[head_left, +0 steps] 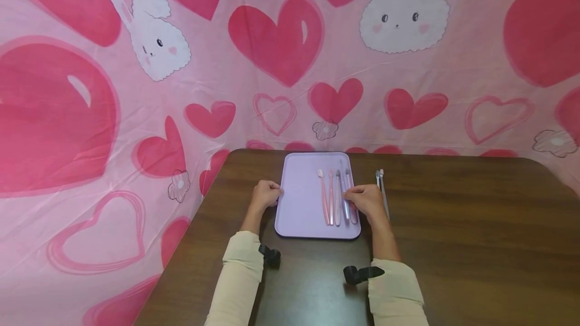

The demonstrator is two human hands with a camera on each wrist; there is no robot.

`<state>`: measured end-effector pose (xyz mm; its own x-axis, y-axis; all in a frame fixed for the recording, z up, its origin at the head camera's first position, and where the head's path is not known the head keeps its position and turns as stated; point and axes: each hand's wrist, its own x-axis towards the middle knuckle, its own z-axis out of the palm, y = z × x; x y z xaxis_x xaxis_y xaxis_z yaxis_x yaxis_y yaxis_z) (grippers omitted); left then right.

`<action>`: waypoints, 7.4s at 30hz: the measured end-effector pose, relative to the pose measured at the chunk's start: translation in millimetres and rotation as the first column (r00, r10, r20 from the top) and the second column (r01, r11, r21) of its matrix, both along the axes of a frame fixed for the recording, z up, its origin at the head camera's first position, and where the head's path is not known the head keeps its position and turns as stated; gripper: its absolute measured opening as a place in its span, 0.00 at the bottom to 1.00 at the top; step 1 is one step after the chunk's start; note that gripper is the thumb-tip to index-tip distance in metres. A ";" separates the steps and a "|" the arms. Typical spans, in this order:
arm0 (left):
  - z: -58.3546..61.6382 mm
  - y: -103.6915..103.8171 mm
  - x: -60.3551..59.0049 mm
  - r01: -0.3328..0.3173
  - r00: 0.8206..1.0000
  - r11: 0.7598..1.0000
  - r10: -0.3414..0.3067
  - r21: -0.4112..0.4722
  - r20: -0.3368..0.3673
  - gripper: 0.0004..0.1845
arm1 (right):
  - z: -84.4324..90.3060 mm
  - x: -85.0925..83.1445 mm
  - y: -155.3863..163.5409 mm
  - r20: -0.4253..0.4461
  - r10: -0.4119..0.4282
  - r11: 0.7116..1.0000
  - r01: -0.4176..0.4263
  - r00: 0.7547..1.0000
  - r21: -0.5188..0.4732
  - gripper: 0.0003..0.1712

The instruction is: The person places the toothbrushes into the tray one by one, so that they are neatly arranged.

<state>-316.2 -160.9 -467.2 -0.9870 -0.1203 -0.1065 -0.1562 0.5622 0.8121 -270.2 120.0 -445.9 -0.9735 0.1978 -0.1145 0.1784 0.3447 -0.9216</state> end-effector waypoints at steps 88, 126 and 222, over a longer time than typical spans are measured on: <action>-1.8 1.4 -2.4 -0.006 0.998 1.000 0.004 -0.029 -0.061 0.11 | -7.1 -10.3 -63.6 0.022 0.050 0.970 -0.054 0.998 0.238 0.12; -3.2 1.7 -0.8 0.008 0.999 1.000 -0.008 0.003 -0.039 0.12 | 0.5 -0.2 -12.6 -0.157 0.165 0.978 -0.182 0.974 -0.098 0.18; -4.4 2.2 0.2 -0.006 0.998 1.000 0.004 -0.029 -0.062 0.12 | -17.5 14.8 92.3 0.093 -0.113 0.973 0.091 0.989 0.214 0.20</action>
